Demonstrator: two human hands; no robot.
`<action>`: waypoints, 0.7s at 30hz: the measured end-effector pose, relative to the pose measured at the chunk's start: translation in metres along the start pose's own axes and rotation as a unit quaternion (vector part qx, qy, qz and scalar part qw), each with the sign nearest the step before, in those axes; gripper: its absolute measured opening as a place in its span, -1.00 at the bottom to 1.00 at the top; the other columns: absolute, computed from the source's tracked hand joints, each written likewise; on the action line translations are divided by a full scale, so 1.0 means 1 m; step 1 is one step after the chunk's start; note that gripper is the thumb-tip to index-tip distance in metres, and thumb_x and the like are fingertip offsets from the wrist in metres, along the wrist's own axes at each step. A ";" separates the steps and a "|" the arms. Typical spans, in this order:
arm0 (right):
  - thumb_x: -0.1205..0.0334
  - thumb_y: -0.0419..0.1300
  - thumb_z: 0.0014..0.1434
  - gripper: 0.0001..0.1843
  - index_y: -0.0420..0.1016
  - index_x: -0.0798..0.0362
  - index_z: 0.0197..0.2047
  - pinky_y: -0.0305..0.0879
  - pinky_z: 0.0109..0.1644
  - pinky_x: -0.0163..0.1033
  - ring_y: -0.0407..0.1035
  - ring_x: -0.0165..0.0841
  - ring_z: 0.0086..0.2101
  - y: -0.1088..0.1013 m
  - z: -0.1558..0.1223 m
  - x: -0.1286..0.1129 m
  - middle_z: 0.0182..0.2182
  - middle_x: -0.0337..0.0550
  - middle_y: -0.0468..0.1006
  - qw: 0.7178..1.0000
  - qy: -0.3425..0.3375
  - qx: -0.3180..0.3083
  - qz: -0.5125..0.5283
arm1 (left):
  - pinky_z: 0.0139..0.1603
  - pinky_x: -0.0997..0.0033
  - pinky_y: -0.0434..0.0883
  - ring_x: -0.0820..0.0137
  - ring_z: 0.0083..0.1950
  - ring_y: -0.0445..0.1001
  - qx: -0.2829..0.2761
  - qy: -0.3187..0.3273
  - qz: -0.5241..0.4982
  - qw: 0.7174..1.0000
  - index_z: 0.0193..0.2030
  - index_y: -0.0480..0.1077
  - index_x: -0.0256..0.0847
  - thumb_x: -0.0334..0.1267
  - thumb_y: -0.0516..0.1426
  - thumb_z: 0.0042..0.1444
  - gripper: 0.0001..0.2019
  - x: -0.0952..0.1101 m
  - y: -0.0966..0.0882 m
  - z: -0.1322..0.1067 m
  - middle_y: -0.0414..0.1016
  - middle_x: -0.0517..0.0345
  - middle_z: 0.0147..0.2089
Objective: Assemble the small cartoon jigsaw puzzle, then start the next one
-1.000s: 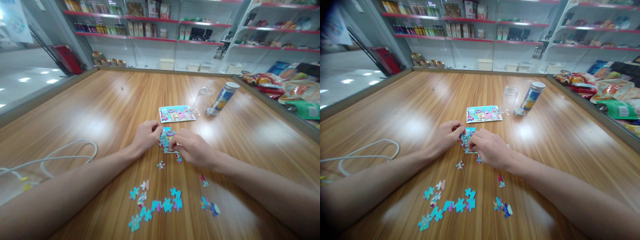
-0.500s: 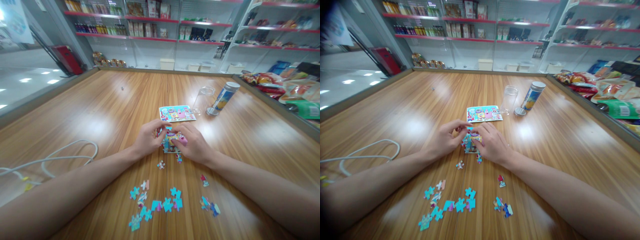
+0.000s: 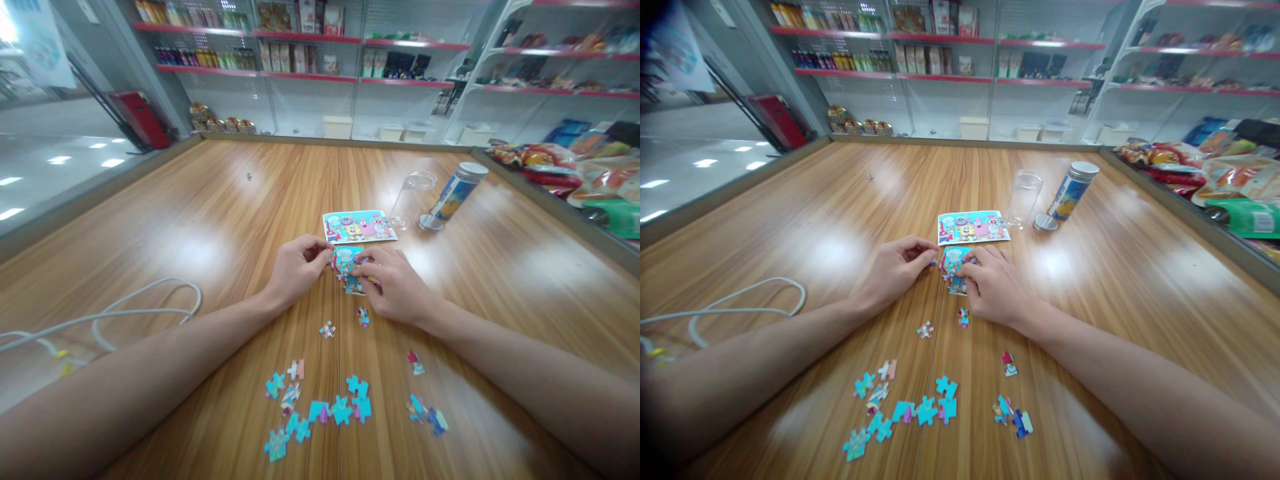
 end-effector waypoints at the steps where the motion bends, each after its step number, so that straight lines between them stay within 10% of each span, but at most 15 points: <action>1: 0.42 0.16 0.16 -0.73 0.62 0.05 -0.12 0.27 0.04 0.01 0.38 -0.11 -0.03 0.000 0.000 0.001 -0.04 0.01 0.53 1.000 0.003 0.000 -0.002 | -0.32 0.43 0.45 0.41 -0.36 0.54 -0.014 0.002 0.029 0.999 -0.23 0.57 -0.27 -0.24 0.21 0.18 -0.85 0.001 0.001 0.000 0.59 0.11 -0.34; 21: 0.56 0.10 0.17 -0.44 0.48 -0.03 0.18 0.34 0.12 0.06 0.36 -0.15 0.04 0.005 0.001 0.005 0.05 0.00 0.48 0.996 -0.067 -0.013 0.053 | 0.04 0.16 0.39 0.24 -0.07 0.45 -0.056 0.110 0.229 0.966 -0.26 0.60 -0.19 -0.47 0.10 0.17 -0.77 -0.008 -0.001 0.002 0.56 0.08 -0.19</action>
Point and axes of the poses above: each hand's wrist, its own z-axis towards the middle knuckle, its own y-axis out of the palm, x = y × z, the point moved 2 cm from there along z, towards the middle knuckle
